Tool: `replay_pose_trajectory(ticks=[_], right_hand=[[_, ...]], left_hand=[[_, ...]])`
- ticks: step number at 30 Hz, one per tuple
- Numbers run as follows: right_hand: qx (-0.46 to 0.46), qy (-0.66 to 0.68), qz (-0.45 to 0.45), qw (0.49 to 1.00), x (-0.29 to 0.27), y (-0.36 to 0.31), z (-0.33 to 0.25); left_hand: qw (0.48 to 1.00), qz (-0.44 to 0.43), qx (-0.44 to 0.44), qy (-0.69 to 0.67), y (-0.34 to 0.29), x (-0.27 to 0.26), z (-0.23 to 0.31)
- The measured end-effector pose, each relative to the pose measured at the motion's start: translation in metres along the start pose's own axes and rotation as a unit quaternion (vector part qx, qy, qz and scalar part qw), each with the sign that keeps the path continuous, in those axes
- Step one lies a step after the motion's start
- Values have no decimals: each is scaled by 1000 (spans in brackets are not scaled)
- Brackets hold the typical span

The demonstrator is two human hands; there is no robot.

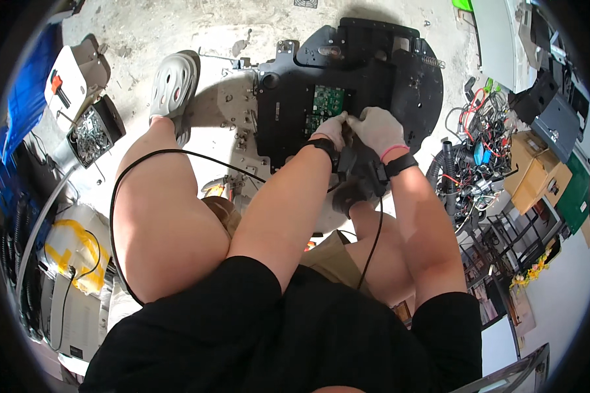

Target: The recorder is disassembling electronic components and wires from a robot base plate using a screwdriver.

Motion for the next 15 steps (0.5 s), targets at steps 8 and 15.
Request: replay_pose_trajectory(ticks=[8,15], right_hand=[[-124,38,41,991,5,-9,-18],[-87,22,56,994,20,-3,11]], left_hand=[[996,-85,30,-19,29,-17,-7],[998,-30,-5,-59,8,6,-6]])
Point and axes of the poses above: each hand's wrist, its own y-axis towards the middle knuckle, its own x-axis out of the palm, z = x × y, the point moved 2 cm from there along y, towards the middle knuckle, and after that the axes turned 9 degrees about y, right-handed, at the moved point
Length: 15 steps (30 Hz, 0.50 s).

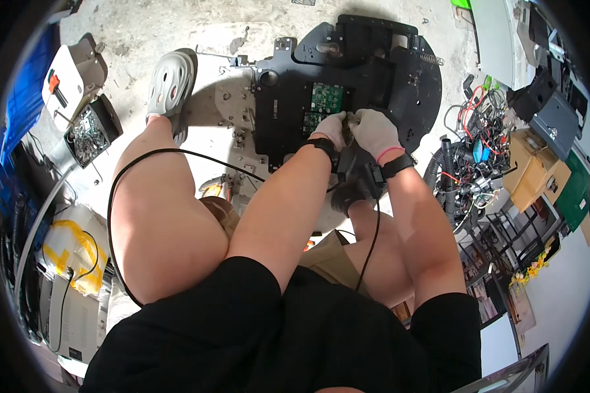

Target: The recorder is disassembling electronic components and wires from a robot base plate using a screwdriver.

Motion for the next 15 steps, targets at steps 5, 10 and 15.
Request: replay_pose_trajectory(ticks=[5,10,15], right_hand=[[-168,-41,60,983,5,-3,-11],[53,5,-28,998,-1,-1,-1],[58,163,-122,977,28,9,21]], left_hand=[[993,-105,-25,-52,11,-12,-1],[999,10,9,51,-3,-3,-4],[999,-31,-12,-42,14,-20,-2]])
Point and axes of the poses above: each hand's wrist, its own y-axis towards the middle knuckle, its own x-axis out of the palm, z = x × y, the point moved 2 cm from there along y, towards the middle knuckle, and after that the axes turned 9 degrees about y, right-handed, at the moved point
